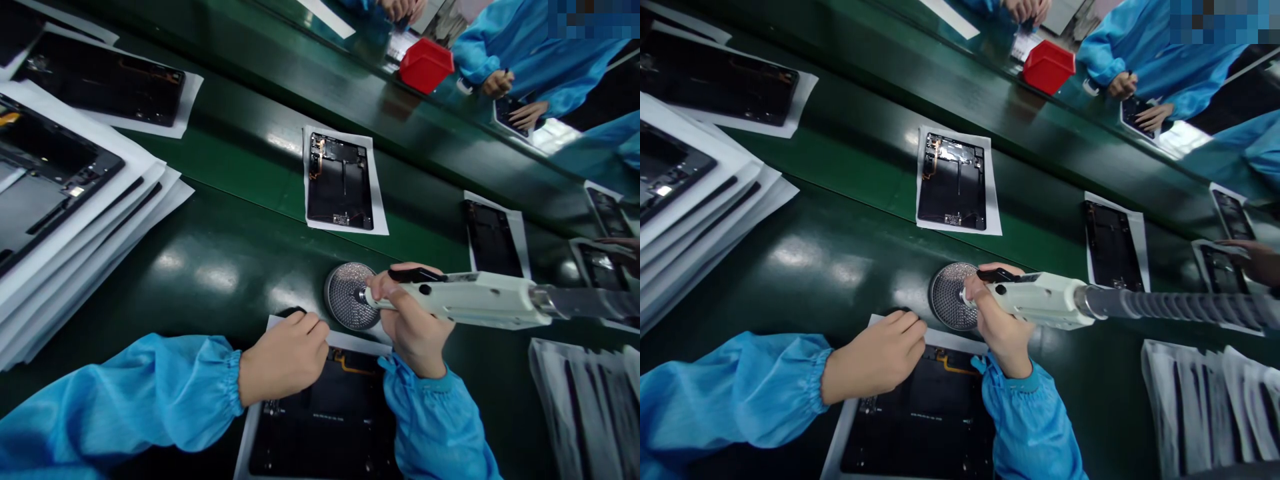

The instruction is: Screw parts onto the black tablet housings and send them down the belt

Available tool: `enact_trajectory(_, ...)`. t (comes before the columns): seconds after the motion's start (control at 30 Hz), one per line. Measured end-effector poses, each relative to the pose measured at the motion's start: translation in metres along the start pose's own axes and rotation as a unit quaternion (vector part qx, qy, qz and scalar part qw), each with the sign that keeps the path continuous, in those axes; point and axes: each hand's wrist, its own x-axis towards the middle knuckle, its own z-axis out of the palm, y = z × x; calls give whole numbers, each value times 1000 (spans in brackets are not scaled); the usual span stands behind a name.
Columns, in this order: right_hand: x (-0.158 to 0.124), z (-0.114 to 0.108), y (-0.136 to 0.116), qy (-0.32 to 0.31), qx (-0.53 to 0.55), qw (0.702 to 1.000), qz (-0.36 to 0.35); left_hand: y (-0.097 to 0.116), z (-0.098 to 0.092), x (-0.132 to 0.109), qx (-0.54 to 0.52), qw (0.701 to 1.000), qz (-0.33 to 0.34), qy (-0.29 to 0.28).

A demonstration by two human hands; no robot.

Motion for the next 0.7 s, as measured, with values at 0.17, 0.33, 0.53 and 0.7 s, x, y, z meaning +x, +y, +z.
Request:
enact_trajectory(0.17,-1,-2,5,-11,6,1000,-5,0,1,0,7,1000,-1,-6)
enact_trajectory(0.33,-1,-2,7,-27,8,999,-18,-1,0,-2,-7,999,-2,-33)
enact_trajectory(0.53,-14,-14,-23,-11,29,997,-70,-4,4,2,-28,999,0,-35)
enact_trajectory(0.7,-51,-29,-33,-36,33,998,-47,-1,15,11,-48,998,29,-28)
